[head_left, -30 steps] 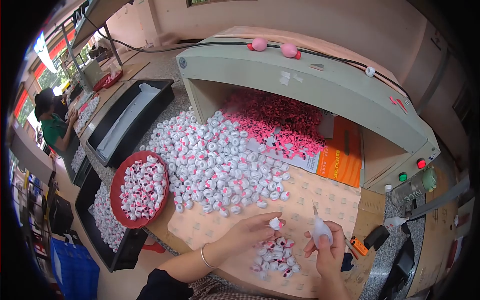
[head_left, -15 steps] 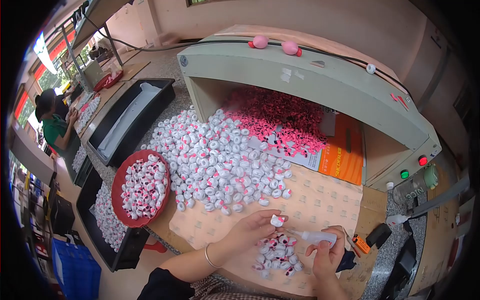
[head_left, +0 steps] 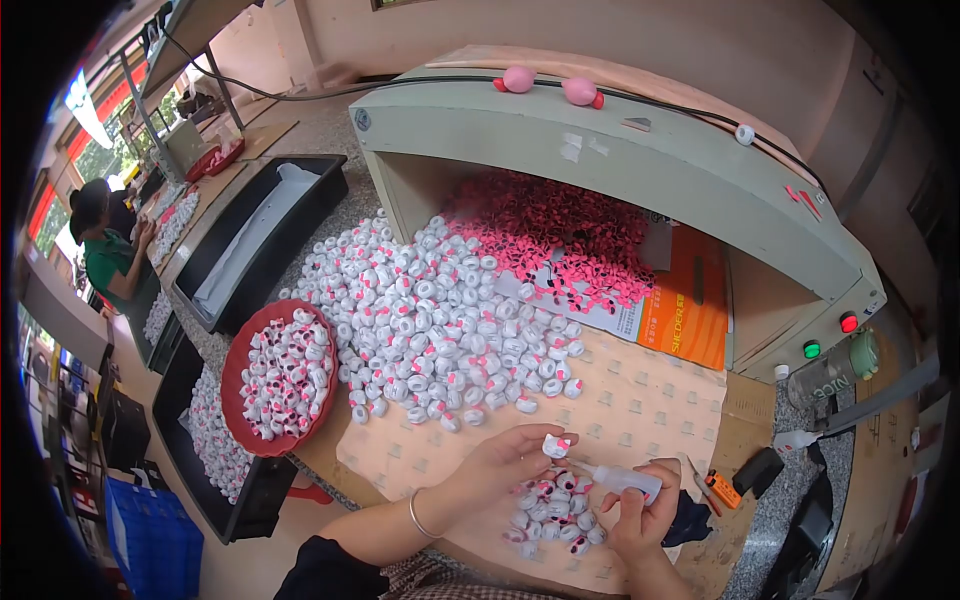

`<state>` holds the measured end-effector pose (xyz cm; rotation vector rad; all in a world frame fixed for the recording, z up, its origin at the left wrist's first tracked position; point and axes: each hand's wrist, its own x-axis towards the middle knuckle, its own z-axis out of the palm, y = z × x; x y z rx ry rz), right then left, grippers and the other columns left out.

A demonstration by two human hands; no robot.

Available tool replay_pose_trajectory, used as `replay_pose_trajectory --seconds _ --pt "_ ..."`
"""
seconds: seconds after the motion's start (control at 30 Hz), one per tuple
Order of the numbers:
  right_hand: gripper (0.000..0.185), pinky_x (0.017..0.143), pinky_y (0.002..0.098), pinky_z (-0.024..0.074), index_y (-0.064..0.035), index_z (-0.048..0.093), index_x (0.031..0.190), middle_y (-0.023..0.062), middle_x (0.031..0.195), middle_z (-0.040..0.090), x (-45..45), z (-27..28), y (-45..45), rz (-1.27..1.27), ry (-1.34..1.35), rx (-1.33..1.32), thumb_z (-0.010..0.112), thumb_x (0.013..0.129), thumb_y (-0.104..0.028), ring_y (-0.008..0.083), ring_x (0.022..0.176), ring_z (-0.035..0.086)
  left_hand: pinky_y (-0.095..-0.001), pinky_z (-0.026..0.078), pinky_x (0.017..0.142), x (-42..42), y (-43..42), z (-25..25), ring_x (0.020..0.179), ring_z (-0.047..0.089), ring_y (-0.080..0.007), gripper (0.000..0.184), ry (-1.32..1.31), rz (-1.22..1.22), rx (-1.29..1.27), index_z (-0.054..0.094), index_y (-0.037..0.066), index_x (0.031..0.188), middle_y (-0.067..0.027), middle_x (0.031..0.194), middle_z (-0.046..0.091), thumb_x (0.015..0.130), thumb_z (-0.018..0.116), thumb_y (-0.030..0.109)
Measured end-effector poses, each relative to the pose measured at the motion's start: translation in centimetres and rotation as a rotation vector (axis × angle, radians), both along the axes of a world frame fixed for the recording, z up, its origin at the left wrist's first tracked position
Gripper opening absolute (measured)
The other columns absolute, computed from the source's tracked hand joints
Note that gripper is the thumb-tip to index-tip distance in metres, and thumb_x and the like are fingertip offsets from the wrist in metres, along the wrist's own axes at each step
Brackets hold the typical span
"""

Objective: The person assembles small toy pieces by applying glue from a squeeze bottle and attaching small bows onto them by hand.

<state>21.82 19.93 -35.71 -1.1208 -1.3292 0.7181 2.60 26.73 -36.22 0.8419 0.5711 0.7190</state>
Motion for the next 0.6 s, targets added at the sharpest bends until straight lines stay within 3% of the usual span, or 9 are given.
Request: replay_pose_trajectory --seconds 0.07,0.17,0.27,0.37,0.6 --pt "0.024 0.044 0.0209 0.0436 0.0022 0.035 0.099 0.0085 0.091 0.035 0.46 -0.77 -0.22 0.007 -0.046 -0.012 0.045 0.087 -0.016 0.0116 0.058 0.050 -0.0232 0.042 0.083 0.03 -0.02 0.03 0.102 0.050 -0.0101 0.035 -0.013 0.002 -0.001 0.039 0.005 0.122 -0.0050 0.123 0.047 0.088 0.045 0.007" --pt "0.019 0.041 0.0225 0.0425 0.0031 0.041 0.094 0.0137 0.086 0.036 0.51 -1.32 -0.12 -0.063 -0.066 0.032 0.047 0.077 -0.004 0.0112 0.050 0.048 -0.0233 0.042 0.083 0.10 -0.06 -0.07 0.102 0.050 -0.0106 0.035 -0.026 0.001 -0.012 0.039 0.004 0.123 -0.0054 0.123 0.046 0.089 0.045 0.007" --pt "0.019 0.041 0.0225 0.0423 0.0032 0.040 0.094 0.0135 0.086 0.036 0.57 -1.37 0.08 -0.068 -0.108 0.078 0.047 0.079 -0.005 0.0107 0.049 0.047 -0.0233 0.042 0.083 0.10 -0.06 -0.23 0.103 0.050 -0.0111 0.035 -0.025 -0.008 -0.025 0.039 0.004 0.122 -0.0058 0.124 0.046 0.089 0.045 0.007" --pt "0.020 0.040 0.0222 0.0413 0.0034 0.039 0.095 0.0132 0.086 0.036 -0.18 -0.51 0.08 -0.063 0.052 0.047 0.047 0.080 -0.007 0.0101 0.048 0.046 -0.0233 0.042 0.083 0.07 -0.05 -0.24 0.103 0.050 -0.0112 0.034 -0.023 -0.011 -0.021 0.039 0.004 0.122 -0.0060 0.124 0.046 0.088 0.045 0.007" --pt "0.020 0.039 0.0215 0.0411 0.0034 0.038 0.096 0.0129 0.086 0.035 0.19 -1.29 -0.12 -0.040 -0.016 0.066 0.046 0.081 -0.006 0.0096 0.046 0.046 -0.0230 0.042 0.081 -0.03 -0.10 0.57 0.102 0.050 -0.0106 0.034 -0.001 -0.019 -0.057 0.040 0.004 0.121 -0.0057 0.122 0.047 0.088 0.046 0.007"
